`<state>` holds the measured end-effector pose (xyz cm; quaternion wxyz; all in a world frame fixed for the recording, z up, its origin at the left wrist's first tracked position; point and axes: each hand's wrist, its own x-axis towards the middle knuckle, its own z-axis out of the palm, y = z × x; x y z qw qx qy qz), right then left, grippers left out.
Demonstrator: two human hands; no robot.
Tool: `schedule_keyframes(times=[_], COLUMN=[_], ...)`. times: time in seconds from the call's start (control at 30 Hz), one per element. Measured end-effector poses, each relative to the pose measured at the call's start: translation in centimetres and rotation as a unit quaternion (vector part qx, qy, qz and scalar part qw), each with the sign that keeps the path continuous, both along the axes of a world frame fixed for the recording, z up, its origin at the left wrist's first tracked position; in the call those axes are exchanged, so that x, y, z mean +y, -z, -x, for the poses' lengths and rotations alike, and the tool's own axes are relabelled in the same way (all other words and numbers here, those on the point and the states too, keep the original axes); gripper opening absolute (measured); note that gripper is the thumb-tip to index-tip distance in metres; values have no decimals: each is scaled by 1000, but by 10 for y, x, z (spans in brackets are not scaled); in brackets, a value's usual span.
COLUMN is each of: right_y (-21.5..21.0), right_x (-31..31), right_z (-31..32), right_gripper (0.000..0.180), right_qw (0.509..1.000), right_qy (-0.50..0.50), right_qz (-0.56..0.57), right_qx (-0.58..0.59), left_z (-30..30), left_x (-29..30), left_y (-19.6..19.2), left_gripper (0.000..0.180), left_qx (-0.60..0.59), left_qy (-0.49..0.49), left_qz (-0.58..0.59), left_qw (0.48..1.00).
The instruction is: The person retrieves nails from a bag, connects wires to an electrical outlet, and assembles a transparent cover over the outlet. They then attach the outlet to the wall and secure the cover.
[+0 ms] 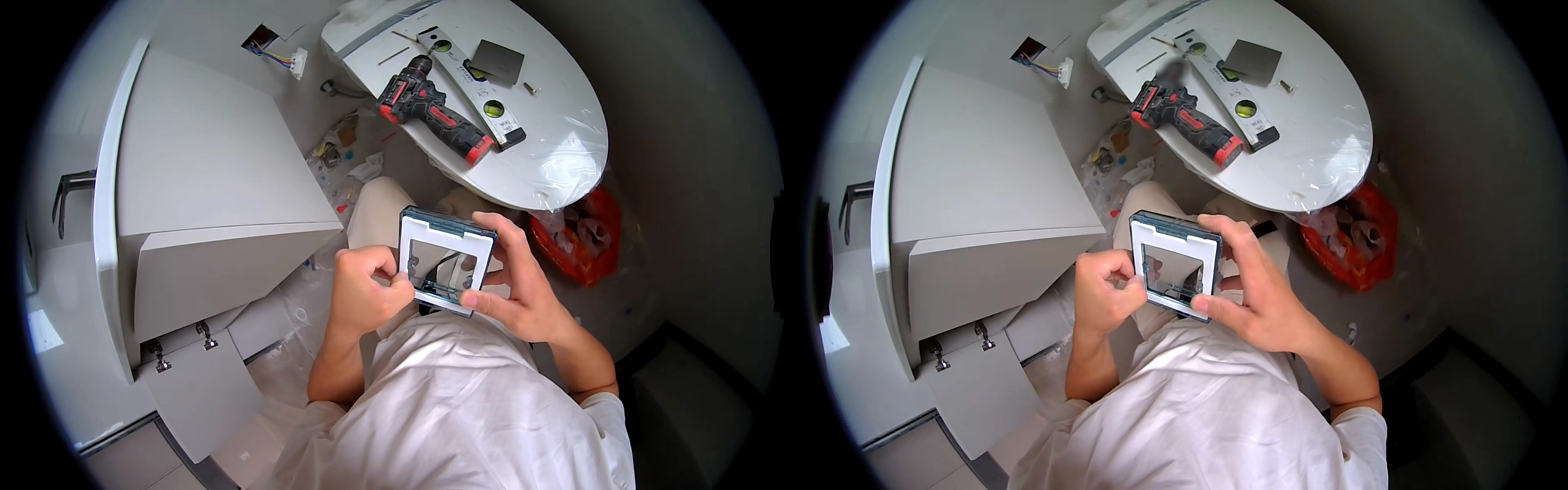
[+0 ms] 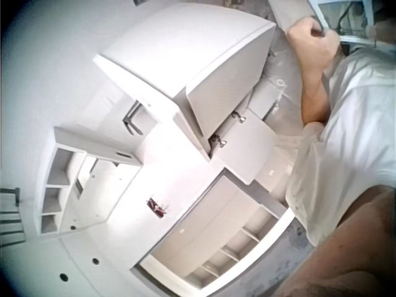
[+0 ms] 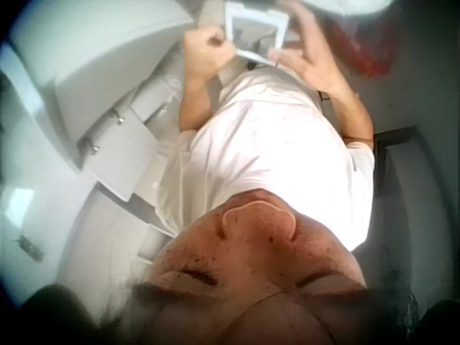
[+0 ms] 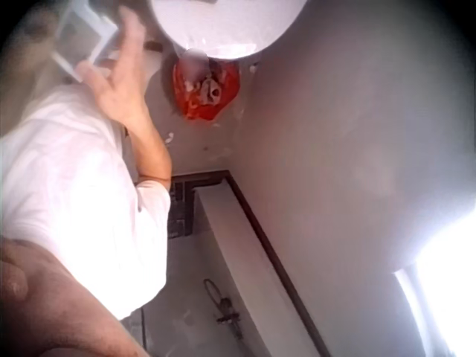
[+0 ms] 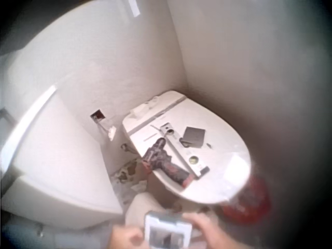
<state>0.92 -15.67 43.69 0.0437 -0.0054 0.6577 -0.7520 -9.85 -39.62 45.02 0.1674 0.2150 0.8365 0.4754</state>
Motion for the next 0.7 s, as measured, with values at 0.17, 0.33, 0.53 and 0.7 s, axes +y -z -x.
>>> schedule_keyframes(times=[0.17,0.33,0.53,0.7], right_y=[-2,0,0,7], right_x=[0,0,-1,-3], right_z=[-1,-2,-2,-5], right_gripper=[89,90,92,78], right_qw=[1000,994,991,987], right_qy=[-2,3,-2,-18], right_qz=[13,100,119,148], right_qx=[-4,-41,-65,-65], left_z=[-1,-1,-6,6], left_x=[2,7,27,12], left_y=[2,-10,-19,-24], left_gripper=[18,23,10,46], left_qx=[27,27,-50,-84], left_qy=[-14,-17,-93,25], left_qz=[-21,-31,-139,-98], left_qw=[999,999,985,991])
